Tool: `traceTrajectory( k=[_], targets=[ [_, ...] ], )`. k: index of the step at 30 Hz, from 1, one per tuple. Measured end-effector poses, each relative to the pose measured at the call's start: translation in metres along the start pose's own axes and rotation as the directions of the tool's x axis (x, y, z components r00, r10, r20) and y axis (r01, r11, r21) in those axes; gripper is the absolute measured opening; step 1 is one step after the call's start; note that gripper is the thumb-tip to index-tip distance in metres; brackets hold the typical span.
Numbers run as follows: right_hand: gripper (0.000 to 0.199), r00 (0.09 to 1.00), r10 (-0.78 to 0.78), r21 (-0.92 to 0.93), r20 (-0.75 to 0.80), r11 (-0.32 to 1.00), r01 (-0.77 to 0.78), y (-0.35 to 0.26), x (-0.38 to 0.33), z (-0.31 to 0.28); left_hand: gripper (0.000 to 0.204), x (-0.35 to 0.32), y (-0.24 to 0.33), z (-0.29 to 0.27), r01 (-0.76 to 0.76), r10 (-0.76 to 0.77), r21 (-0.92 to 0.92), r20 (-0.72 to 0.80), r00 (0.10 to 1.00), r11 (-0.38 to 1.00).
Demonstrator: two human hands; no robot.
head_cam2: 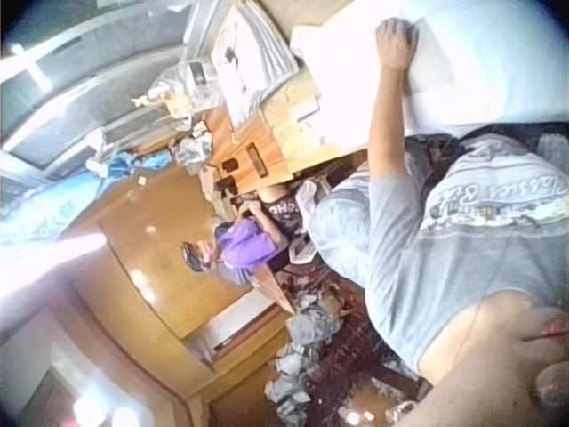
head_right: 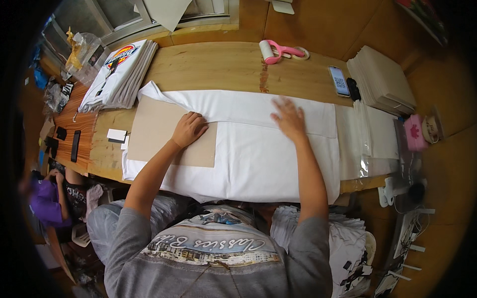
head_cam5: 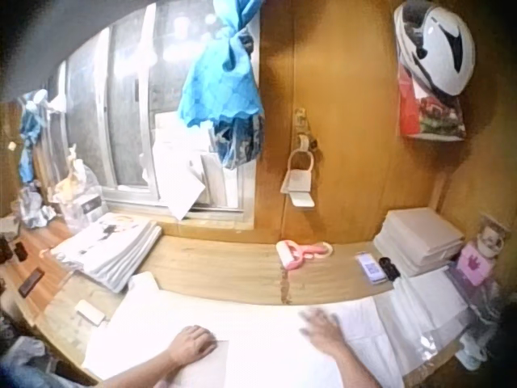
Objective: The person folds white t-shirts on a wooden table, using a pink lint roller to clean the fabric before folding. They place a cardboard insert inside each shirt, fold it neatly, and stack it with others.
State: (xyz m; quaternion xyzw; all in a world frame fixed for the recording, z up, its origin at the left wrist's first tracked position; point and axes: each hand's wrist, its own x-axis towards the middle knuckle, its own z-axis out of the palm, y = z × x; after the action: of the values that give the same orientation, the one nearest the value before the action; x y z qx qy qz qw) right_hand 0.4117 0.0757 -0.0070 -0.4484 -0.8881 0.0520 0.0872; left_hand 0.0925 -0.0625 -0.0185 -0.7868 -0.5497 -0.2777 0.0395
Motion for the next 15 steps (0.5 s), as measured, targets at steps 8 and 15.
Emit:
traceTrajectory(
  k=[8, 15],
  targets=[
    [0.025, 0.508, 0.617, 0.018, -0.601, 0.646, -0.763, 0.085, -0.152, -0.029, 0.042, -0.035, 0.042, -0.049, -0.018, -0.011, 0.13, 0.217, 0.976, 0.991],
    [0.037, 0.06, 0.998, 0.94, 0.028, -0.006, -0.341, 0.051, -0.303, 0.022, 0.05, -0.112, 0.097, -0.093, -0.276, 0.221, -0.005, 0.613, 0.758, 0.961]
  ],
)
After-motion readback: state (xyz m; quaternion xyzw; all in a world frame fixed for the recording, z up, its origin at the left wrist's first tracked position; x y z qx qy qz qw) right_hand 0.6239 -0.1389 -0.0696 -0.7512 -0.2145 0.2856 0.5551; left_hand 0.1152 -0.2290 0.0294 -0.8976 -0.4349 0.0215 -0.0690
